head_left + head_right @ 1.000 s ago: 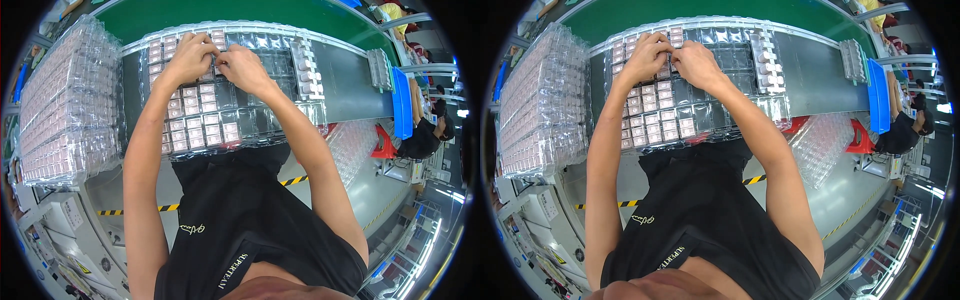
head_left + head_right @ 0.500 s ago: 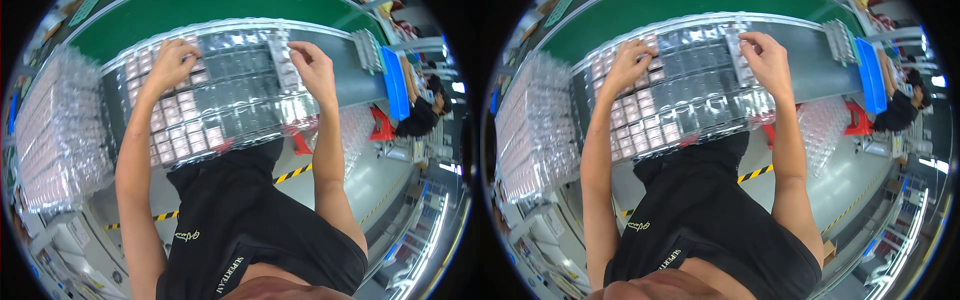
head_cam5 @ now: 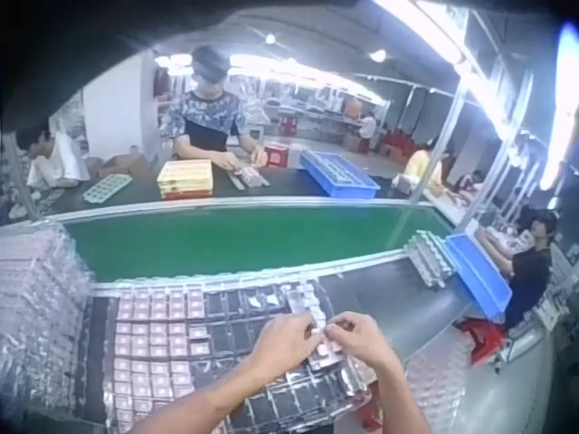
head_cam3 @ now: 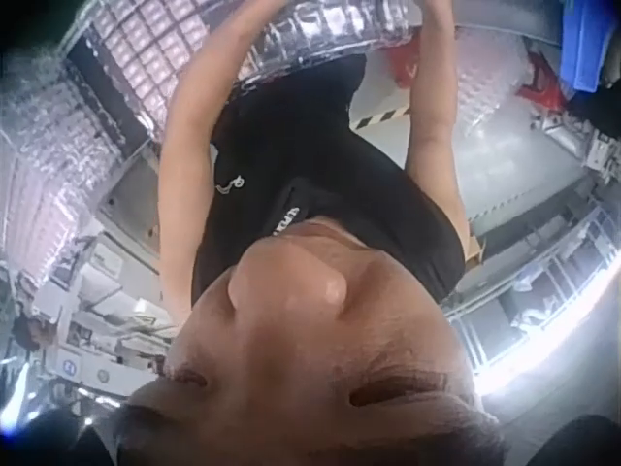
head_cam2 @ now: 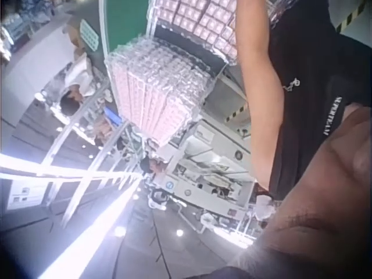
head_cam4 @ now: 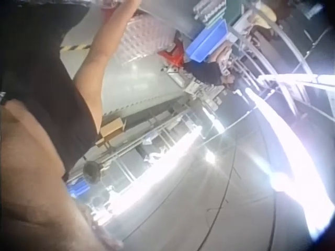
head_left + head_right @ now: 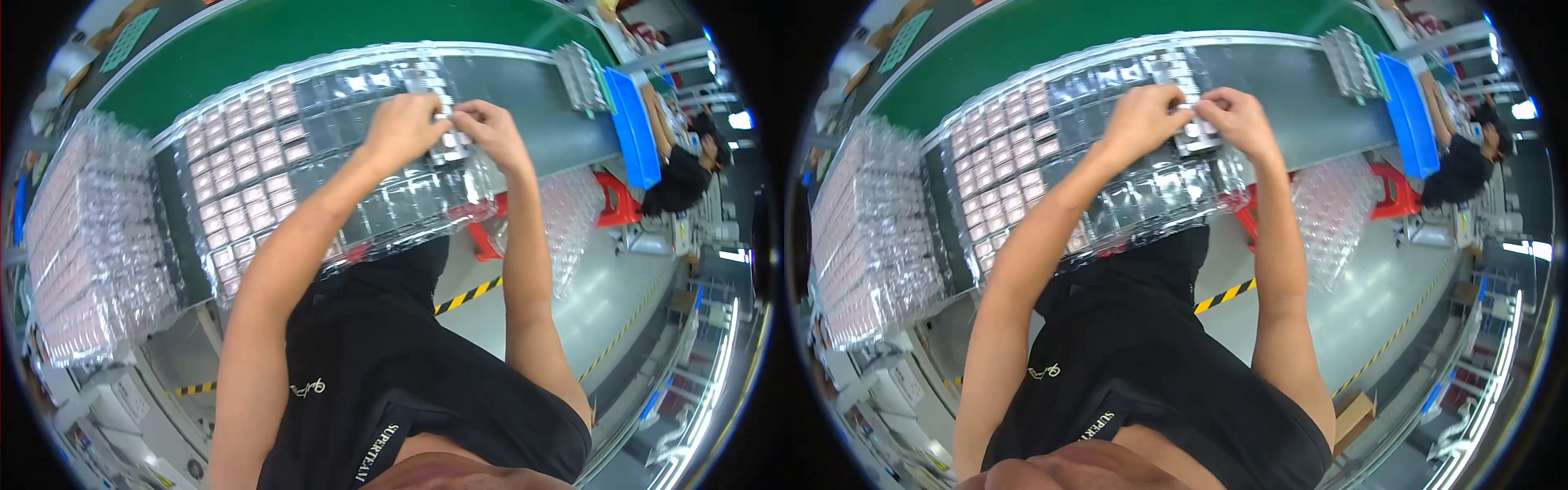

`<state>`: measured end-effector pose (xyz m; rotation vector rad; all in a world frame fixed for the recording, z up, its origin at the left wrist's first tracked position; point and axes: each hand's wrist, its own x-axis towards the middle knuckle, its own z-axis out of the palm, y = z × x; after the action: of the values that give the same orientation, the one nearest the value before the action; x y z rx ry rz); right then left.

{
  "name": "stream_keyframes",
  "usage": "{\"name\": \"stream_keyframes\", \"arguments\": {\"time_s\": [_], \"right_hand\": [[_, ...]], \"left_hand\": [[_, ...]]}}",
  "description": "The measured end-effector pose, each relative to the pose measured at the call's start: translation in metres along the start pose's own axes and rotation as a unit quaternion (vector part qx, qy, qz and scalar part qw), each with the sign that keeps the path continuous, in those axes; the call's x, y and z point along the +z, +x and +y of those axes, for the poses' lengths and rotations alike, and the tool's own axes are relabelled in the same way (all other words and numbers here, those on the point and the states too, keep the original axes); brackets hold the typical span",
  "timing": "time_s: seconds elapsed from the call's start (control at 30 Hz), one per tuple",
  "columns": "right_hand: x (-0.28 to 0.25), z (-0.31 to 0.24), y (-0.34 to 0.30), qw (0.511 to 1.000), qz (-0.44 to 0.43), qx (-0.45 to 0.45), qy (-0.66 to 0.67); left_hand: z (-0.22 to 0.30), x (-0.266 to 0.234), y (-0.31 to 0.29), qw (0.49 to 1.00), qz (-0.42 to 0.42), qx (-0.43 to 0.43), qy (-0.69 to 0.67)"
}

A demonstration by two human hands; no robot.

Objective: Picking up small electronic components and placing them into partitioned plastic trays on an assembly line conveyor.

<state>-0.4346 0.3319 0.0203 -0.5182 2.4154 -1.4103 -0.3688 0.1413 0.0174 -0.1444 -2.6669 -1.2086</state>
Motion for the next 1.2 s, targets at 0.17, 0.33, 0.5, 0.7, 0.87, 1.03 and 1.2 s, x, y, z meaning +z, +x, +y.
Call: {"name": "stream_keyframes", "arguments": {"time_s": [0.17, 0.33, 0.5, 0.7, 0.87, 1.03, 1.2], "right_hand": [[-0.017, -0.01, -0.006, 0.988, 0.15, -0.014, 0.033], [-0.008, -0.032, -0.024, 0.978, 0.18, -0.046, 0.095], [0.009, -0.047, -0.034, 0.977, 0.15, -0.077, 0.131], [0.028, -0.053, -0.027, 0.979, 0.116, -0.07, 0.153], [0.037, -0.056, -0.028, 0.978, 0.104, -0.076, 0.161], [0.038, -0.051, -0.03, 0.982, 0.095, -0.069, 0.145], [0.043, -0.052, -0.033, 0.983, 0.09, -0.061, 0.151]], "left_hand": [[-0.004, -0.001, -0.003, 0.999, 0.009, -0.03, -0.017], [-0.018, -0.054, -0.022, 1.0, 0.012, -0.02, -0.02], [-0.077, -0.131, -0.052, 0.995, 0.068, 0.004, 0.079], [-0.109, -0.151, -0.068, 0.974, 0.016, 0.074, 0.215], [-0.116, -0.147, -0.073, 0.962, 0.046, 0.151, 0.222], [-0.118, -0.144, -0.075, 0.947, 0.062, 0.174, 0.261], [-0.103, -0.135, -0.077, 0.921, 0.051, 0.14, 0.36]]}}
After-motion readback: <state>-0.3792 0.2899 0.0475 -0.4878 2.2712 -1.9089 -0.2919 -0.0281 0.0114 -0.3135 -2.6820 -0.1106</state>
